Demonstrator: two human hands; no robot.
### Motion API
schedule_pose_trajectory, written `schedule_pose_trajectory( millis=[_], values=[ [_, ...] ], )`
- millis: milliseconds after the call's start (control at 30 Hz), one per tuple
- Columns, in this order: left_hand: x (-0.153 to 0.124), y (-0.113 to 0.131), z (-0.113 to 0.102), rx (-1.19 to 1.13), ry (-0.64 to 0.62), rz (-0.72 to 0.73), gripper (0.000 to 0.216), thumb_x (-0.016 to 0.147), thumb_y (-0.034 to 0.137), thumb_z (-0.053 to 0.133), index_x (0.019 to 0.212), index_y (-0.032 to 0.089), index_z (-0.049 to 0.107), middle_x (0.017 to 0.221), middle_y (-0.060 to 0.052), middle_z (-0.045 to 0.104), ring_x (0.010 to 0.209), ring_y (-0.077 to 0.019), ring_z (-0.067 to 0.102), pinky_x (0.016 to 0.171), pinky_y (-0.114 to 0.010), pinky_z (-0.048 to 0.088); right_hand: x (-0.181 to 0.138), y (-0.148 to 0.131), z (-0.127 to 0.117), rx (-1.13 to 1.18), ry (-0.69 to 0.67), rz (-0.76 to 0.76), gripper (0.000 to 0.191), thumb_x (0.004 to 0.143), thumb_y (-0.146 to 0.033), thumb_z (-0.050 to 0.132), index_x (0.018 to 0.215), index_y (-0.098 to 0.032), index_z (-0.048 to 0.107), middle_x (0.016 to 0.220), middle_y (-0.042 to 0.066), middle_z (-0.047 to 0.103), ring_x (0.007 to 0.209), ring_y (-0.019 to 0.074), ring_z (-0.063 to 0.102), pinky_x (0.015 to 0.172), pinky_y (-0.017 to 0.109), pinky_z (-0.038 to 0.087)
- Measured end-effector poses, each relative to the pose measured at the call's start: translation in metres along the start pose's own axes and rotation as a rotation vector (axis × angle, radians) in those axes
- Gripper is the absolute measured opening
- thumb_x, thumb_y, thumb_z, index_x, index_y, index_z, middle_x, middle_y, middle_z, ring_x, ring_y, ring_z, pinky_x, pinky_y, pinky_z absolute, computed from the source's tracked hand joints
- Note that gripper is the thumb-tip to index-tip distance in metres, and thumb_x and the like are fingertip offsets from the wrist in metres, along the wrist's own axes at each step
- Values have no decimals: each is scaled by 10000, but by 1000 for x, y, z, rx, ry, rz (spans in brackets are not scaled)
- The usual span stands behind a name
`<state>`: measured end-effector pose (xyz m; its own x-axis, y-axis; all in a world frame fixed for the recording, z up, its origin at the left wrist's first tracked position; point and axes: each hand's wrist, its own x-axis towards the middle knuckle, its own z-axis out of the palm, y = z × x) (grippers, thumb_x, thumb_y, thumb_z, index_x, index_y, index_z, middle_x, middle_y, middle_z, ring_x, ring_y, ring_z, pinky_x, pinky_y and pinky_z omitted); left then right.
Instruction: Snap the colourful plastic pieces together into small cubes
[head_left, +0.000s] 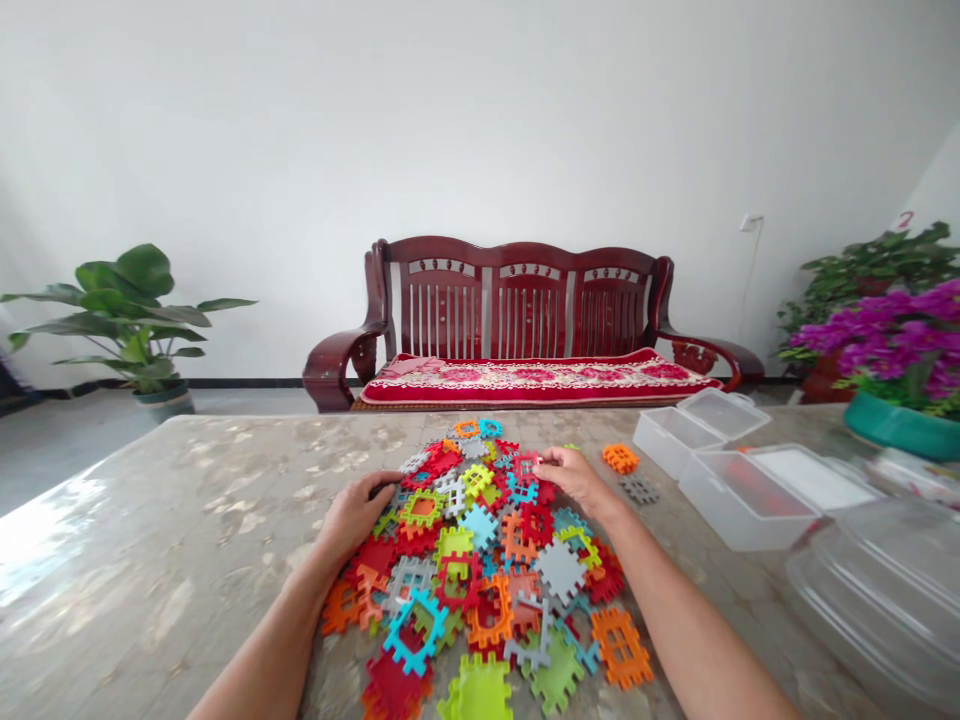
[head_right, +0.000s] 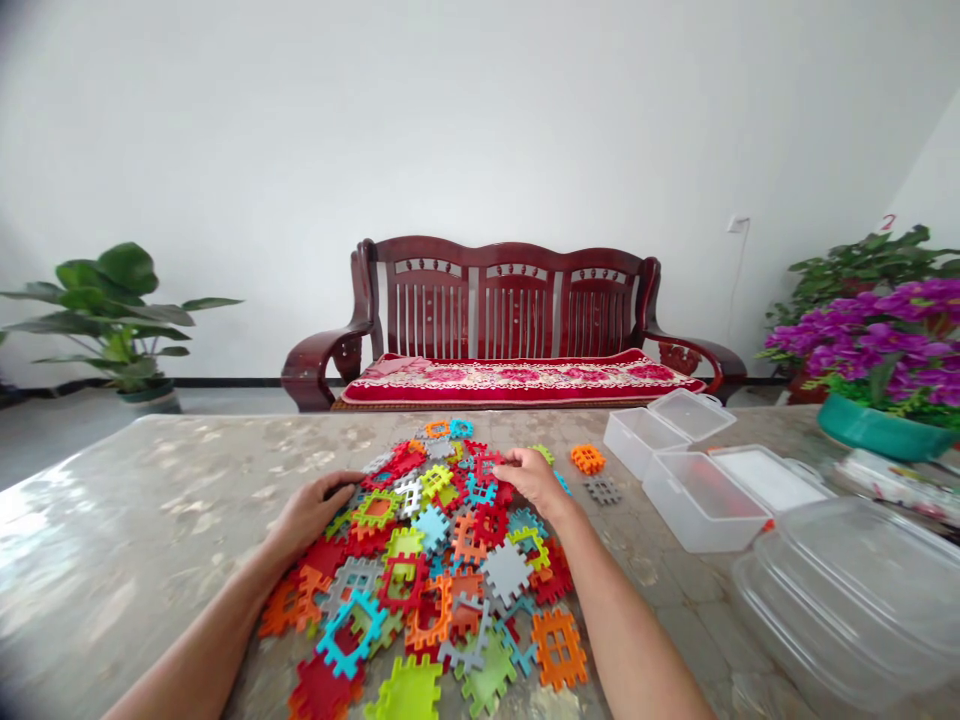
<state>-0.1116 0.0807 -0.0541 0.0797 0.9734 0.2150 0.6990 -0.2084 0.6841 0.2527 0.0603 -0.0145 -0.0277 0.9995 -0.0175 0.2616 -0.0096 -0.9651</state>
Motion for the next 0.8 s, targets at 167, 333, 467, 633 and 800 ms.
schedule_pose_trajectory(
  millis=[167,333,467,633,800],
  values=[
    [0,0,0,8,-9,-7,383,775,399,476,1038,241,705,1016,-4,731,959,-216,648,885,-303,477,-2,-3,-4,125,46,-8,280,641,-409,666,769,-174,584,655,-20,644,573,136,578,554,236,435],
    [0,0,0,2,-14,-4,387,778,399,469,1039,234,701,1032,-9,727,972,-220,643,907,-315,468,1,2,-10,153,158,-67,330,646,-459,675,791,-173,595,708,7,677,630,164,611,605,264,470],
    [0,1,0,2,-3,3,383,768,401,476,1023,236,709,1026,-9,731,966,-223,644,896,-316,474,6,7,-12,172,246,-156,363,634,-472,696,816,-168,619,737,21,686,654,172,615,628,280,479],
    [-1,4,0,12,-2,2,379,778,397,467,1025,238,707,1027,-6,730,964,-219,647,904,-316,470,10,11,-10,225,308,-184,369,629,-473,708,831,-172,637,727,16,686,641,164,612,636,281,487],
    [-1,3,0,19,-3,2,377,782,395,466,1026,237,705,1023,-6,731,964,-219,648,906,-315,466,13,15,-12,291,336,-138,383,595,-464,717,831,-179,622,727,14,694,657,181,634,660,305,510]
  ],
)
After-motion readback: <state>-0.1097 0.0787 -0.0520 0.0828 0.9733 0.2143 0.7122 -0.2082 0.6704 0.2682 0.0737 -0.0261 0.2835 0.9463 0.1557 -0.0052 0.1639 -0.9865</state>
